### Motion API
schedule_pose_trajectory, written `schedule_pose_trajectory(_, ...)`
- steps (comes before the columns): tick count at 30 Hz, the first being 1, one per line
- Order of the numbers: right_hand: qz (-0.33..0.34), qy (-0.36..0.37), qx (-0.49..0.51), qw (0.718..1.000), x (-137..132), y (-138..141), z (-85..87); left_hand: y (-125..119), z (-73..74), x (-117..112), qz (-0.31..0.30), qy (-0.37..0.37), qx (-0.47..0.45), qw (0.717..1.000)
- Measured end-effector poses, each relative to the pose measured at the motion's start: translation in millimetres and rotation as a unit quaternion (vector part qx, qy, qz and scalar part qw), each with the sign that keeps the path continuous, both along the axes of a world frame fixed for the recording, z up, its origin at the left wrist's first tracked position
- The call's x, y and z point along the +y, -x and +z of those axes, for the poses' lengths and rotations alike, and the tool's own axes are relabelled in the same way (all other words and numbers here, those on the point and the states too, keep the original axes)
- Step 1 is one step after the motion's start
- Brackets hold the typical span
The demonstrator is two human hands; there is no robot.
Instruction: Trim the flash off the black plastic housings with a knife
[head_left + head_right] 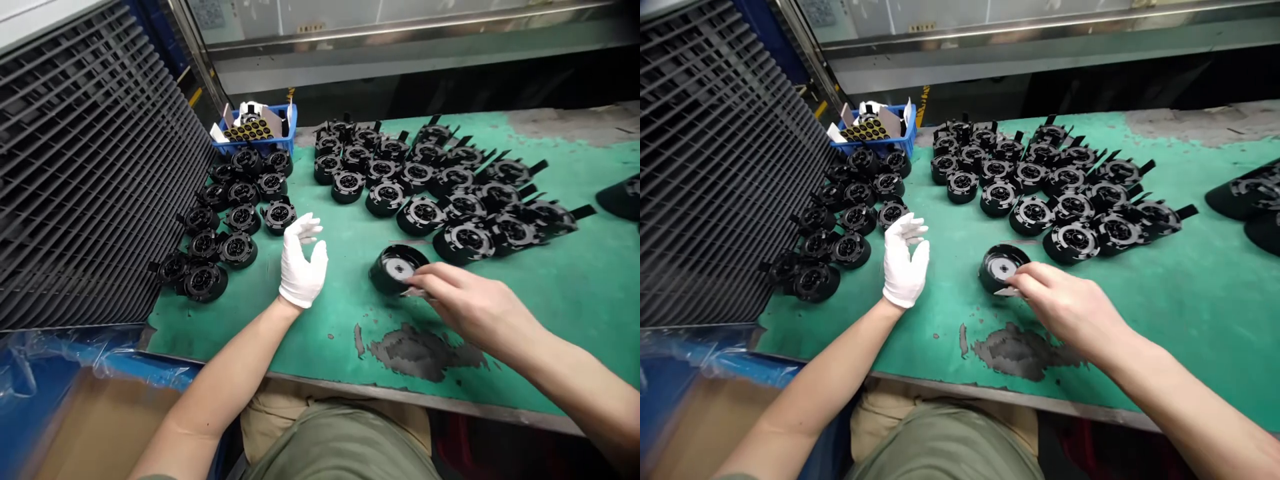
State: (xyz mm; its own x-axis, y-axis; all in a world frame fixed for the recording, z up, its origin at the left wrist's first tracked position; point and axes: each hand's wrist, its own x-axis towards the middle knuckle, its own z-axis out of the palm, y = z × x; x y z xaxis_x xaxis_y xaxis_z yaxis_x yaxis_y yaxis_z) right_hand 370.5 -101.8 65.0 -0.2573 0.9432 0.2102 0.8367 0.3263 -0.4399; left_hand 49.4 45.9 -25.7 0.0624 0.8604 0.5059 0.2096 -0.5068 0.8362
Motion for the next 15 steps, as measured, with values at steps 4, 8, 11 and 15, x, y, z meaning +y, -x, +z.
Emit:
schedule_pose_trajectory(4, -0.062, -0.138, 0.026, 0.988, -4.4, 8.7, 8.0, -1.5, 0.6, -0.1, 0.013, 0.000, 0.020, 1.000)
schedule_pose_trajectory(8, -0.110, -0.022, 0.133, 0.985, 2.7, 15.2, 6.0, 3.3, 0.0, 2.2, -0.005, 0.012, 0.044, 0.999)
schedule_pose_trajectory(11, -0.173, 0.027, 0.229, 0.958, 7.5, 26.3, 6.6, 4.8, 1.7, -2.0, -0.113, 0.035, 0.060, 0.991)
schedule_pose_trajectory(15, -0.229, 0.124, 0.464, 0.847, 0.7, 68.8, 4.9, -4.1, 7.6, -14.5, -0.262, 0.017, 0.091, 0.961)
